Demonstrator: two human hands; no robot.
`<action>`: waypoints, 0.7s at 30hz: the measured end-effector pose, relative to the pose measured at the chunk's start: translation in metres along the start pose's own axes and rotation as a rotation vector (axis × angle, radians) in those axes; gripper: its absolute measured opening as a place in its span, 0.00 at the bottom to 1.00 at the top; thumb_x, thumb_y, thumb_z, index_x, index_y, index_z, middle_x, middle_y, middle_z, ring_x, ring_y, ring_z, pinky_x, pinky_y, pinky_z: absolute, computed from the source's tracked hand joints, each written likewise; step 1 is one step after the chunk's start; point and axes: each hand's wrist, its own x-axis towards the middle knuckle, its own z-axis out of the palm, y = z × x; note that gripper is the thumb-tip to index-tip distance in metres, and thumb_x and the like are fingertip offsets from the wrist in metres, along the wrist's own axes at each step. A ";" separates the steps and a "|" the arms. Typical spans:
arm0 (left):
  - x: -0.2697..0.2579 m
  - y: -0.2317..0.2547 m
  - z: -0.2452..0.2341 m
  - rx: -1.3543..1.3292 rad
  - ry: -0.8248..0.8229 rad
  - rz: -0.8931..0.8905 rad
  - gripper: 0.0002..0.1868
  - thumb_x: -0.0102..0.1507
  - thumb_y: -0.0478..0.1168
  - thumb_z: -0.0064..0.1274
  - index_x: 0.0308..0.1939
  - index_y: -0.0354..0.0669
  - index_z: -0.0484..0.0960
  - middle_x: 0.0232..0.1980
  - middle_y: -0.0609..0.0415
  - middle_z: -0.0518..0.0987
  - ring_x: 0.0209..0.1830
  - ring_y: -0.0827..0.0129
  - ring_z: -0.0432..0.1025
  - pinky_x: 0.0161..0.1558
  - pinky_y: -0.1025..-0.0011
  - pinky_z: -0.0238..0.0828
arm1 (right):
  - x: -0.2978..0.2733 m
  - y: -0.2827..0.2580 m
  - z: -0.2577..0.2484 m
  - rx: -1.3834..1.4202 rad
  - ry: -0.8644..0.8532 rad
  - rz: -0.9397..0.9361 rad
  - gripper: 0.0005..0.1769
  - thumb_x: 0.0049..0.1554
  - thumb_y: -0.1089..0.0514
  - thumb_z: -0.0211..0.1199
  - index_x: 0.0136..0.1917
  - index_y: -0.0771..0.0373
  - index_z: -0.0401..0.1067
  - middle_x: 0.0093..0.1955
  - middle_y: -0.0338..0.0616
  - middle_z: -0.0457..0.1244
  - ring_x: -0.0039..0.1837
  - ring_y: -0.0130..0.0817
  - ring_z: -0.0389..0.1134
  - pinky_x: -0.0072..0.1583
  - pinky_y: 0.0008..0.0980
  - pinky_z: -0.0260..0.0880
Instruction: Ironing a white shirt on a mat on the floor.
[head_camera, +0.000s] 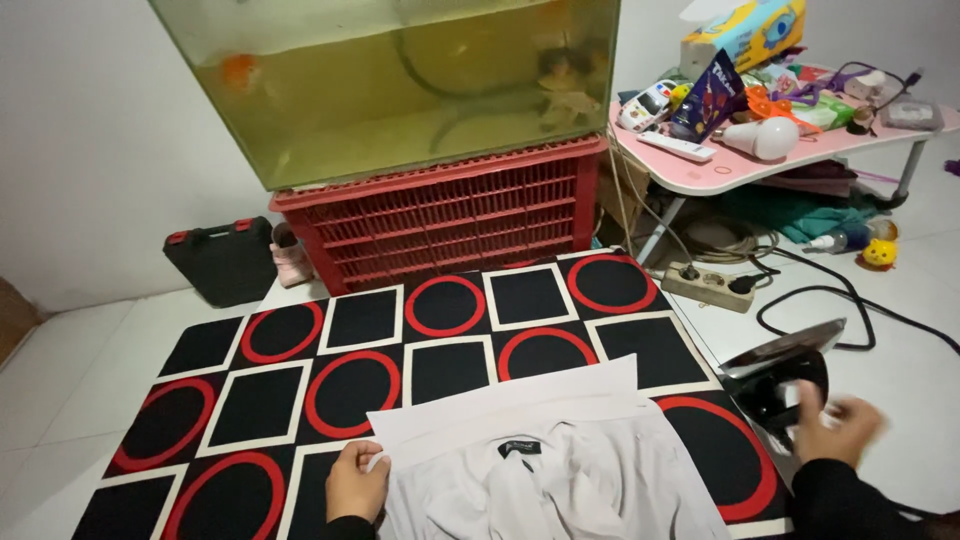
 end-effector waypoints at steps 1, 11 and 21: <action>0.001 0.001 0.001 -0.002 0.018 0.007 0.15 0.55 0.34 0.65 0.45 0.37 0.83 0.37 0.52 0.85 0.36 0.70 0.78 0.43 0.71 0.75 | -0.002 -0.009 -0.002 -0.103 0.127 -0.123 0.23 0.69 0.48 0.65 0.52 0.71 0.62 0.52 0.50 0.58 0.53 0.38 0.61 0.54 0.38 0.64; 0.011 0.000 -0.009 -0.447 -0.200 -0.028 0.20 0.57 0.28 0.62 0.52 0.33 0.78 0.42 0.47 0.84 0.41 0.65 0.77 0.42 0.70 0.72 | -0.027 -0.231 0.049 -0.027 -0.853 0.105 0.11 0.56 0.53 0.66 0.47 0.62 0.77 0.43 0.45 0.71 0.46 0.35 0.74 0.51 0.35 0.75; -0.036 0.093 -0.046 -0.141 -0.189 0.030 0.21 0.56 0.35 0.67 0.54 0.44 0.88 0.54 0.46 0.87 0.57 0.65 0.78 0.60 0.70 0.70 | -0.040 -0.261 0.044 -0.263 -1.053 0.087 0.24 0.52 0.49 0.71 0.60 0.55 0.72 0.45 0.46 0.71 0.49 0.39 0.75 0.54 0.35 0.75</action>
